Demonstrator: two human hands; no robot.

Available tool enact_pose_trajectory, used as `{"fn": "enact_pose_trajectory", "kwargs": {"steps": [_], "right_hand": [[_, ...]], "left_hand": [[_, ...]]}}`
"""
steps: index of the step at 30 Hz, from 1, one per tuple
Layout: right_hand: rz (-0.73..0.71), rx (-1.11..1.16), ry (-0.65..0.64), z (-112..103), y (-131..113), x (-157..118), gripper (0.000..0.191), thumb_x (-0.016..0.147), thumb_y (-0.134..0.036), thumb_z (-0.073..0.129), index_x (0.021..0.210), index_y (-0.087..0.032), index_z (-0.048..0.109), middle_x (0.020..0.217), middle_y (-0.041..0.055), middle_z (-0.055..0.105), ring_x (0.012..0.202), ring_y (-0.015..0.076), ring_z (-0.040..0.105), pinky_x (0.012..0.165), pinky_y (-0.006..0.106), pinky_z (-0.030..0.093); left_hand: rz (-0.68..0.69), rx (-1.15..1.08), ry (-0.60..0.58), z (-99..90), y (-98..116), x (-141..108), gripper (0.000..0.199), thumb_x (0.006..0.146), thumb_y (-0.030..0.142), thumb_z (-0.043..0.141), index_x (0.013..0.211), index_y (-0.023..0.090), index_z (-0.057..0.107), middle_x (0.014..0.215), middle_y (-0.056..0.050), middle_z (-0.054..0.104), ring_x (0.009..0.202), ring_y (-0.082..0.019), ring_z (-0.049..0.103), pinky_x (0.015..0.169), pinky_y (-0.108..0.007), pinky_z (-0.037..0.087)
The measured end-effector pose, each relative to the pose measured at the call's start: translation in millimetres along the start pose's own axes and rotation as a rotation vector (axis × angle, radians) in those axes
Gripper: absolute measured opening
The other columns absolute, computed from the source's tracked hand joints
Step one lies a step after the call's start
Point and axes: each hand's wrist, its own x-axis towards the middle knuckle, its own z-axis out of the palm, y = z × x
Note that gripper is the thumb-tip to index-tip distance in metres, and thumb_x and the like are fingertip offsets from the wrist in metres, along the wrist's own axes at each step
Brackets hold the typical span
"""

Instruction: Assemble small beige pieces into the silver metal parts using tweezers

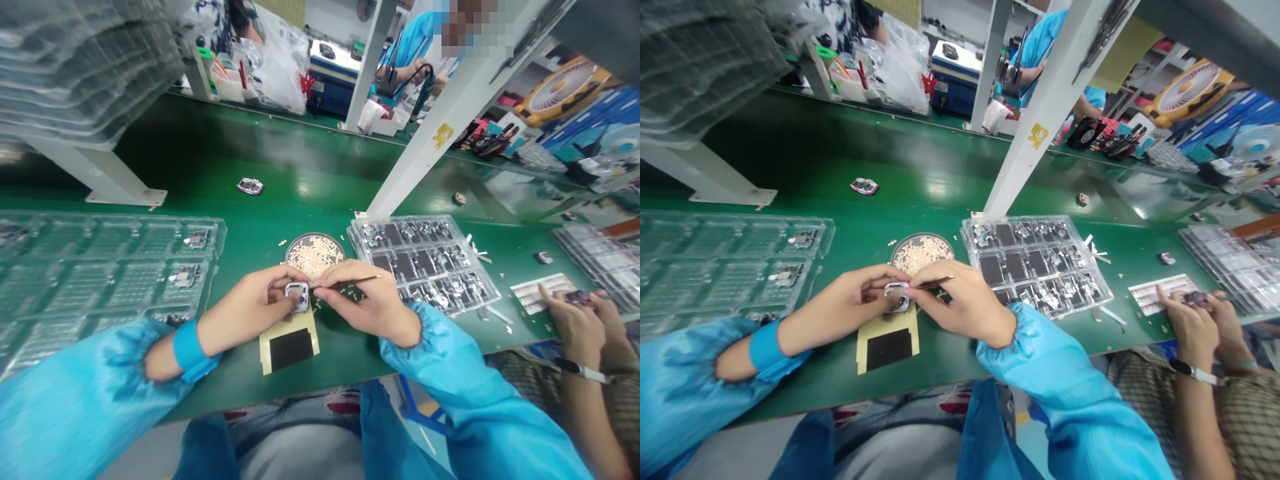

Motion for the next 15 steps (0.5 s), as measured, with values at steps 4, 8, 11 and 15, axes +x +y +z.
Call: {"fn": "enact_pose_trajectory", "kwargs": {"steps": [4, 8, 11, 15], "right_hand": [[0.062, 0.01, 0.016, -1.2, -2.0, 1.5, 0.01, 0.09, -0.025, 0.072, 0.096, -0.018, 0.068, 0.091, 0.0054, 0.075, 0.086, 0.0169, 0.071, 0.082, 0.031, 0.06], [0.102, 0.034, 0.058, -1.8, -3.2, 2.5, 0.012, 0.087, -0.026, 0.075, 0.092, -0.018, 0.069, 0.087, 0.0035, 0.073, 0.08, 0.0153, 0.07, 0.076, 0.028, 0.059], [0.126, 0.045, 0.037, -1.3, -2.5, 2.5, 0.013, 0.086, -0.029, 0.076, 0.092, -0.018, 0.069, 0.087, 0.003, 0.073, 0.079, 0.0148, 0.07, 0.075, 0.027, 0.059], [0.152, 0.081, 0.011, -0.6, -0.8, 2.0, 0.012, 0.086, -0.026, 0.076, 0.091, -0.018, 0.069, 0.088, 0.0026, 0.073, 0.08, 0.0141, 0.07, 0.077, 0.027, 0.059]], "left_hand": [[0.011, -0.021, 0.031, -0.2, 0.4, -0.3, 0.031, 0.086, 0.039, 0.067, 0.109, 0.019, 0.062, 0.095, -0.007, 0.073, 0.084, -0.023, 0.071, 0.069, -0.033, 0.061], [0.02, -0.029, 0.057, 0.1, 2.8, -0.2, 0.034, 0.086, 0.043, 0.069, 0.109, 0.019, 0.063, 0.094, -0.007, 0.074, 0.088, -0.025, 0.072, 0.071, -0.034, 0.062], [0.026, -0.039, 0.062, 0.1, 4.6, -0.2, 0.037, 0.085, 0.045, 0.069, 0.11, 0.019, 0.063, 0.095, -0.008, 0.075, 0.089, -0.026, 0.072, 0.071, -0.035, 0.063], [0.043, -0.049, 0.056, -1.5, 3.7, 0.0, 0.037, 0.086, 0.045, 0.067, 0.111, 0.018, 0.064, 0.096, -0.009, 0.075, 0.094, -0.028, 0.072, 0.072, -0.035, 0.062]]}}
